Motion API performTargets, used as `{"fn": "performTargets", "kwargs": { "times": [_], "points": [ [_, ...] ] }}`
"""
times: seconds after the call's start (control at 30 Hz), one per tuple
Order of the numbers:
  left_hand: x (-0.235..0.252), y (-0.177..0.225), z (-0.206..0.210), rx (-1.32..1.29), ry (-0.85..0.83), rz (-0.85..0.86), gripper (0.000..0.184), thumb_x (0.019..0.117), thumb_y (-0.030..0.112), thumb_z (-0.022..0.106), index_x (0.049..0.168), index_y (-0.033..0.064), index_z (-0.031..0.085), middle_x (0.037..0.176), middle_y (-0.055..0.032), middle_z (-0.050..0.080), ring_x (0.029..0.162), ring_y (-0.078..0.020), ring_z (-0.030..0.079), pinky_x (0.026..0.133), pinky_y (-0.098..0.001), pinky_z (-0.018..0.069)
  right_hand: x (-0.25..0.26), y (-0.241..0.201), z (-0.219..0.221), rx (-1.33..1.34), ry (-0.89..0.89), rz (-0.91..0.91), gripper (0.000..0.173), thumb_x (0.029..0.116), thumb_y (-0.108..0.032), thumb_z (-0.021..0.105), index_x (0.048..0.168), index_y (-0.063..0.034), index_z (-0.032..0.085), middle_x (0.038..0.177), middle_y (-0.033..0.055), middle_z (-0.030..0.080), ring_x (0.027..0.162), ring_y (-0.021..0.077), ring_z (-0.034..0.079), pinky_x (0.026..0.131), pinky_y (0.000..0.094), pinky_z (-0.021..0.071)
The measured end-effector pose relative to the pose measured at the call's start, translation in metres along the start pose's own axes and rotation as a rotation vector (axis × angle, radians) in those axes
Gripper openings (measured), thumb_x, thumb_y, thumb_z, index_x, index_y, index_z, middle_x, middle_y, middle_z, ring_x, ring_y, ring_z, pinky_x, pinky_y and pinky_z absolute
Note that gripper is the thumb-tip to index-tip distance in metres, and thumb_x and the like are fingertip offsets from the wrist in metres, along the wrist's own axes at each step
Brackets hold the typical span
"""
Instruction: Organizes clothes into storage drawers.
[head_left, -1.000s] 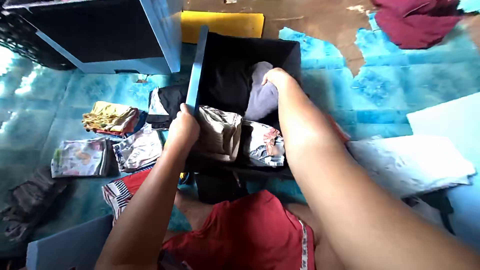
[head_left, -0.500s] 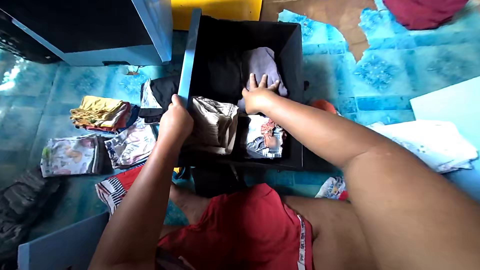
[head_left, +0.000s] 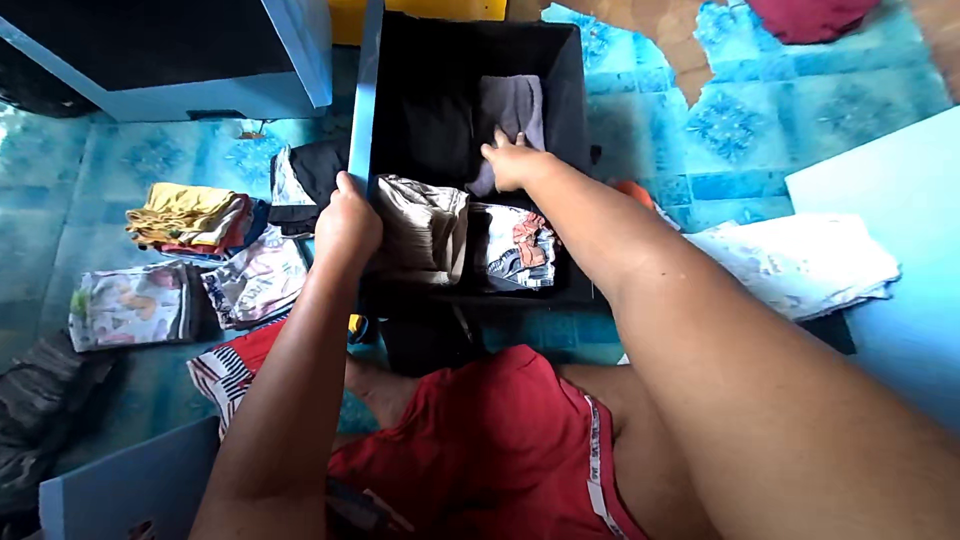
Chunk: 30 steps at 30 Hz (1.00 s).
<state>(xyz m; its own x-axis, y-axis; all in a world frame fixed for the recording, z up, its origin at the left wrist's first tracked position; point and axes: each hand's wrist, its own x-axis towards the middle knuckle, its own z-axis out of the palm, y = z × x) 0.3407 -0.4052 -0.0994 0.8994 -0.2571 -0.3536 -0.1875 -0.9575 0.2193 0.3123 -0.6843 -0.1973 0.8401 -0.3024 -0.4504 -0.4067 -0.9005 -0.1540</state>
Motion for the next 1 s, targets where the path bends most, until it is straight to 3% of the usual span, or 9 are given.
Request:
{"fn": "performTargets", "kwargs": {
  "times": [0.13, 0.2, 0.27, 0.37, 0.43, 0.67, 0.73, 0.93, 1.0],
  "points": [
    [-0.002, 0.000, -0.001, 0.000, -0.004, -0.006, 0.066, 0.0939, 0.007, 0.057, 0.153, 0.0038, 0.028, 0.129, -0.0296, 0.060, 0.109, -0.0479, 0.066, 0.086, -0.0661, 0.0528, -0.005, 0.005, 0.004, 0.063, -0.071, -0.024, 0.100, 0.0768, -0.010, 0.084, 0.161, -0.0086, 0.030, 0.169, 0.0281, -0.003, 0.147, 0.0630, 0.014, 0.106, 0.0811, 0.0284],
    [-0.001, -0.001, -0.001, 0.000, 0.006, 0.002, 0.066, 0.0945, 0.007, 0.057, 0.153, 0.0031, 0.028, 0.130, -0.0296, 0.059, 0.110, -0.0479, 0.066, 0.087, -0.0667, 0.0523, 0.004, 0.019, -0.009, 0.183, -0.073, -0.113, 0.089, 0.0806, -0.022, 0.086, 0.156, -0.0051, 0.041, 0.166, 0.0318, 0.016, 0.147, 0.0578, 0.023, 0.111, 0.0775, 0.0226],
    [0.000, -0.001, 0.000, 0.009, 0.004, 0.004, 0.067, 0.0945, 0.007, 0.057, 0.154, 0.0028, 0.027, 0.132, -0.0291, 0.058, 0.110, -0.0482, 0.066, 0.087, -0.0668, 0.0526, 0.014, 0.029, -0.028, 0.249, 0.032, -0.155, 0.090, 0.0716, -0.019, 0.092, 0.150, -0.0072, 0.049, 0.157, 0.0334, 0.034, 0.141, 0.0555, 0.036, 0.109, 0.0755, 0.0308],
    [0.001, 0.000, 0.000, 0.016, 0.001, -0.005, 0.068, 0.0943, 0.006, 0.057, 0.155, 0.0029, 0.026, 0.133, -0.0291, 0.058, 0.110, -0.0486, 0.066, 0.087, -0.0664, 0.0529, 0.016, 0.019, -0.047, 0.039, 0.058, -0.038, 0.137, 0.0541, -0.016, 0.101, 0.165, -0.0317, 0.022, 0.171, 0.0223, -0.007, 0.151, 0.0599, 0.003, 0.105, 0.0885, 0.0153],
    [0.001, 0.001, 0.000, 0.027, -0.006, -0.017, 0.069, 0.0949, 0.006, 0.056, 0.156, 0.0041, 0.024, 0.134, -0.0289, 0.058, 0.109, -0.0481, 0.066, 0.087, -0.0663, 0.0530, 0.031, 0.025, -0.028, -0.032, 0.032, -0.002, 0.137, 0.0520, -0.022, 0.102, 0.165, -0.0252, 0.024, 0.171, 0.0216, -0.012, 0.152, 0.0580, -0.005, 0.105, 0.0897, 0.0088],
    [0.002, 0.001, 0.000, 0.023, -0.003, -0.006, 0.068, 0.0947, 0.005, 0.056, 0.155, 0.0042, 0.025, 0.133, -0.0283, 0.058, 0.107, -0.0475, 0.067, 0.085, -0.0654, 0.0542, 0.058, 0.009, -0.025, -0.150, -0.078, 0.136, 0.113, 0.0615, -0.019, 0.097, 0.158, -0.0040, 0.038, 0.170, 0.0250, -0.006, 0.151, 0.0597, 0.002, 0.110, 0.0839, 0.0178],
    [0.004, 0.001, -0.002, 0.016, 0.004, 0.004, 0.068, 0.0936, 0.006, 0.057, 0.154, 0.0031, 0.027, 0.133, -0.0276, 0.058, 0.107, -0.0461, 0.067, 0.085, -0.0643, 0.0546, 0.043, -0.005, -0.045, -0.111, -0.015, 0.085, 0.093, 0.0714, -0.012, 0.089, 0.152, 0.0009, 0.045, 0.169, 0.0287, 0.010, 0.148, 0.0625, 0.013, 0.105, 0.0867, 0.0204],
    [0.003, 0.000, -0.002, 0.034, -0.022, 0.013, 0.068, 0.0937, 0.005, 0.057, 0.155, 0.0044, 0.026, 0.134, -0.0257, 0.057, 0.109, -0.0448, 0.067, 0.087, -0.0634, 0.0544, 0.030, -0.053, -0.050, 0.267, 0.142, -0.061, 0.120, 0.0703, -0.010, 0.089, 0.161, 0.0039, 0.012, 0.146, 0.0387, 0.045, 0.133, 0.0574, 0.046, 0.104, 0.0760, 0.0373],
    [0.003, 0.000, -0.003, 0.032, -0.023, 0.015, 0.070, 0.0936, 0.004, 0.056, 0.156, 0.0043, 0.025, 0.135, -0.0252, 0.057, 0.110, -0.0441, 0.066, 0.087, -0.0628, 0.0543, 0.045, -0.065, -0.039, 0.215, 0.101, -0.036, 0.112, 0.0768, -0.008, 0.081, 0.162, 0.0040, 0.010, 0.151, 0.0355, 0.041, 0.136, 0.0541, 0.046, 0.106, 0.0736, 0.0369]
  ]
}}
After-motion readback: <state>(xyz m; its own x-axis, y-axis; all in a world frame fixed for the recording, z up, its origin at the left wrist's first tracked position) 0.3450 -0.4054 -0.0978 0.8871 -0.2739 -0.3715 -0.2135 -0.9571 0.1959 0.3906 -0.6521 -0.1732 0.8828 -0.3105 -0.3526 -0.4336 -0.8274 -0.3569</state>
